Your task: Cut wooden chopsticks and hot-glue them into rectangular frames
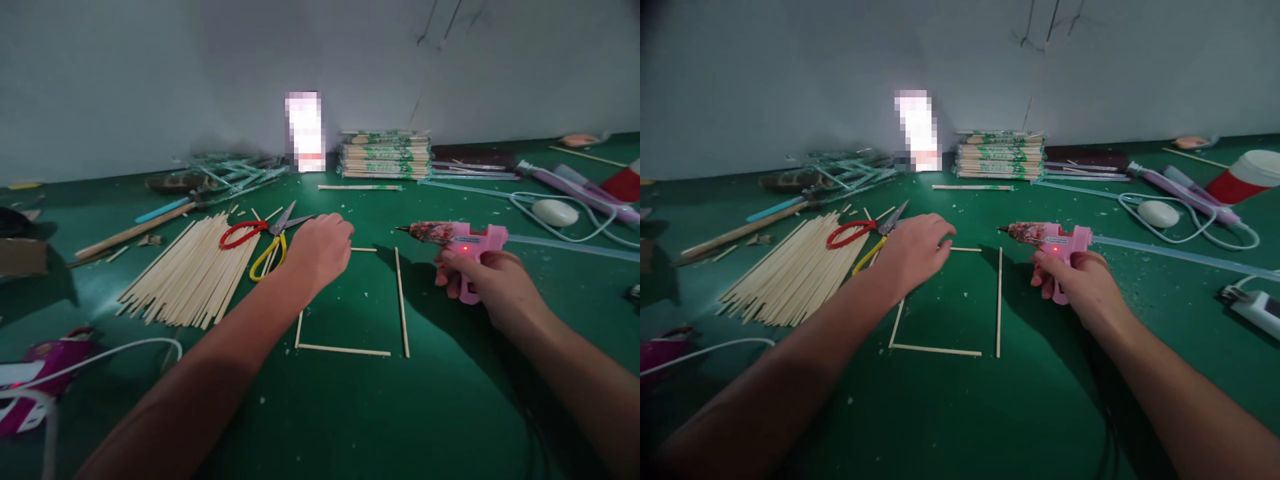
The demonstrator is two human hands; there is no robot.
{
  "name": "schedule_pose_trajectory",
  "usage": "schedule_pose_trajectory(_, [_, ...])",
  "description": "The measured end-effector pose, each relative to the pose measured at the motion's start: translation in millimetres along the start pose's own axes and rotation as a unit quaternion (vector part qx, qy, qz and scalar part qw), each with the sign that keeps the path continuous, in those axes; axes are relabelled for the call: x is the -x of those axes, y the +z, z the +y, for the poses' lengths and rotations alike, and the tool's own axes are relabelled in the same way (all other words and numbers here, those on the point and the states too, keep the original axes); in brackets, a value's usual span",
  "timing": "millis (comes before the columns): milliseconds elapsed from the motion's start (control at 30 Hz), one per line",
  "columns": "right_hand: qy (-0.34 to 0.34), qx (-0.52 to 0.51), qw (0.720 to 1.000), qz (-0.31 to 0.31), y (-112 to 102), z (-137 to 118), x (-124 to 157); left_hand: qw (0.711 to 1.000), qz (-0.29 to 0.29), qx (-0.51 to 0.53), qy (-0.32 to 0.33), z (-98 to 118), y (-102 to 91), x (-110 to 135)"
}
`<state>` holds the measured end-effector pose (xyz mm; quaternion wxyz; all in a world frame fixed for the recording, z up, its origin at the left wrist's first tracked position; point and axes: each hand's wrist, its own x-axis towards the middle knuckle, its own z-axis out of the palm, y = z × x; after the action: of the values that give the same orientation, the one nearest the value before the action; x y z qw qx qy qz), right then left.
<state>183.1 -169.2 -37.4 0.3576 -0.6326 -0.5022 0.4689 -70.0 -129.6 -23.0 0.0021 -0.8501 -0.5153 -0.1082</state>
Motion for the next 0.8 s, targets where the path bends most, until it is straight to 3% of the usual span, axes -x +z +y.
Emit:
schedule_pose_trajectory(167, [0.023, -0.012, 1.000, -0.008, 1.8, -5.1, 0.7, 0.999, -0.039, -0.011, 0.026, 3.2, 16.4, -8.7])
schedule_pose_trajectory(567, [0.056, 0.076, 0.994, -0.063, 8.8, -8.0, 0.6, 0.996, -0.019, -0.024, 0.088, 3.6, 26.7, -3.8])
schedule_pose_trajectory(800, [0.067, 0.057, 0.993, -0.074, 12.5, -5.0, -0.3, 0.996, 0.005, -0.025, 0.083, 1.8, 32.4, -3.8])
